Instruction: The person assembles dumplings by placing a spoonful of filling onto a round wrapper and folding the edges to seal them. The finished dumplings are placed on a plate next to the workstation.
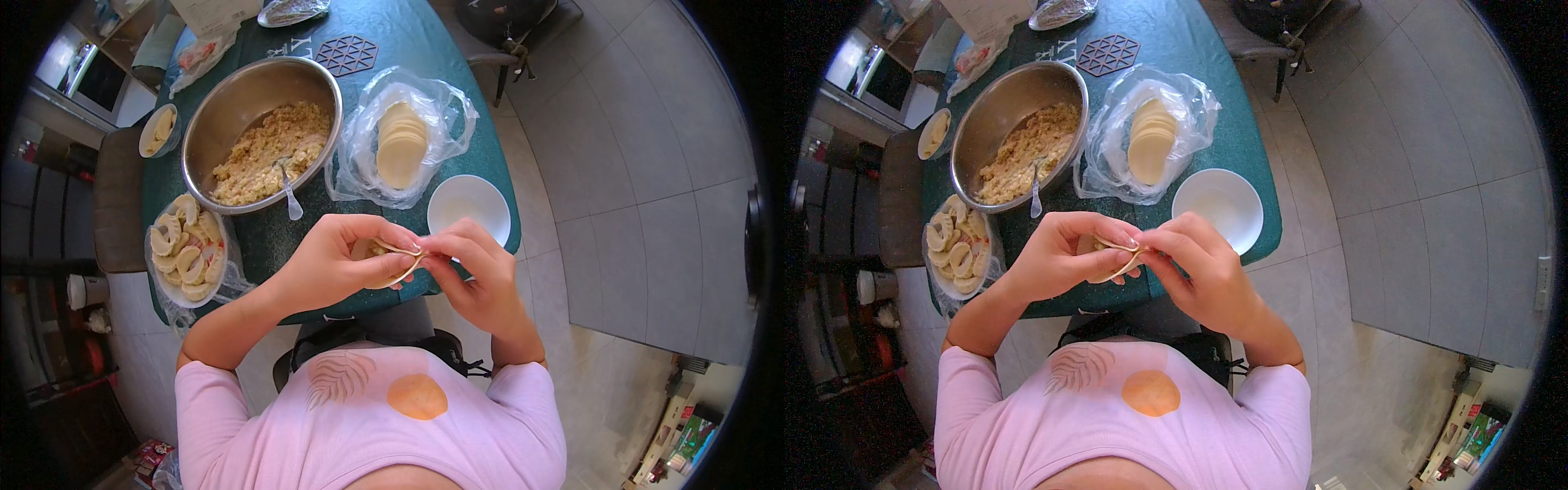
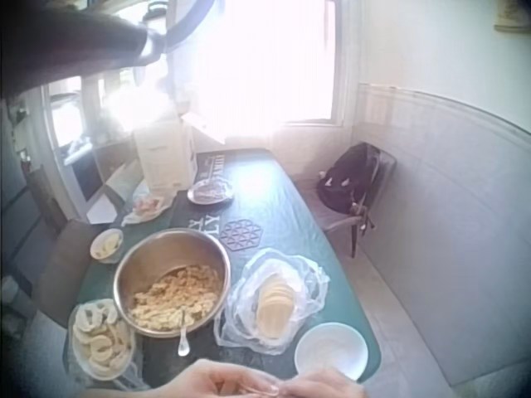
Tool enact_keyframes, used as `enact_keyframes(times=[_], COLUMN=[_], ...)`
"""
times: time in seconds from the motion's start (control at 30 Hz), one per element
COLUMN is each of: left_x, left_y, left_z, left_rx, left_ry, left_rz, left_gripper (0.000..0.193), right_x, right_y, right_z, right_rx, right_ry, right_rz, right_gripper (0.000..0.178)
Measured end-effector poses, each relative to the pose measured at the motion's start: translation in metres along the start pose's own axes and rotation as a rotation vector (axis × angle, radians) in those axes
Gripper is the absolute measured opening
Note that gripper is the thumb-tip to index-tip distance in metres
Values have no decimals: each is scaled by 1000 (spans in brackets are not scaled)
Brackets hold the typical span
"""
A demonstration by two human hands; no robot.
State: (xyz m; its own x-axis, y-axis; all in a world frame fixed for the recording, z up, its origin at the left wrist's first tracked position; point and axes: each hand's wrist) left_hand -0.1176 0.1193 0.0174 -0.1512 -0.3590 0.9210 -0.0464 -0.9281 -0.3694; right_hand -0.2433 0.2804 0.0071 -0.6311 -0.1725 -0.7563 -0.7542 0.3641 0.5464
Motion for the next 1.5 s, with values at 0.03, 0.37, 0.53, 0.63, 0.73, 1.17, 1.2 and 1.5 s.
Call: enact_keyframes(times=[0.03,0.37,0.53,0.63,0.73,1.17,1.2,1.5], left_x=[-1,2,0,2,1,-1,-1,5], left_y=[1,4,5,1,0,6,6,-1], left_z=[0,3,5,6,8,10,11,10], left_rx=[-13,52,22,27,10,-26,-22,5], left_ry=[-1,-7,-30,-35,-35,-84,-84,-60], left_rz=[-2,29,-32,-88,-155,80,76,28], left_gripper=[19,19,13,10,10,18,17,15], right_x=[2,-12,-11,-14,-17,-21,-25,-23], right_y=[0,11,21,19,15,21,24,27], right_z=[0,-8,-15,-17,-16,-18,-21,-24], right_rx=[-4,-87,-228,-222,-172,-217,-248,-329], right_ry=[29,-20,146,188,106,73,76,222], right_rz=[21,38,273,266,196,149,142,316], right_gripper=[22,25,23,24,28,28,28,31])
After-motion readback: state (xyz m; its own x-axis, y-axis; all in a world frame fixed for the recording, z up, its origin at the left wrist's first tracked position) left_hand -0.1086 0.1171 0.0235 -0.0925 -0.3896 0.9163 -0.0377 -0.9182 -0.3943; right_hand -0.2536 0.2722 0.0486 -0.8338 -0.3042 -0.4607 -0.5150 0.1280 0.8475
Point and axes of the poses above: each hand's wrist, its own z-axis away from the middle knuckle, its own y-axis out of the back of the hand, x = y × z, and after that the axes turned 14 degrees about -x, right-handed
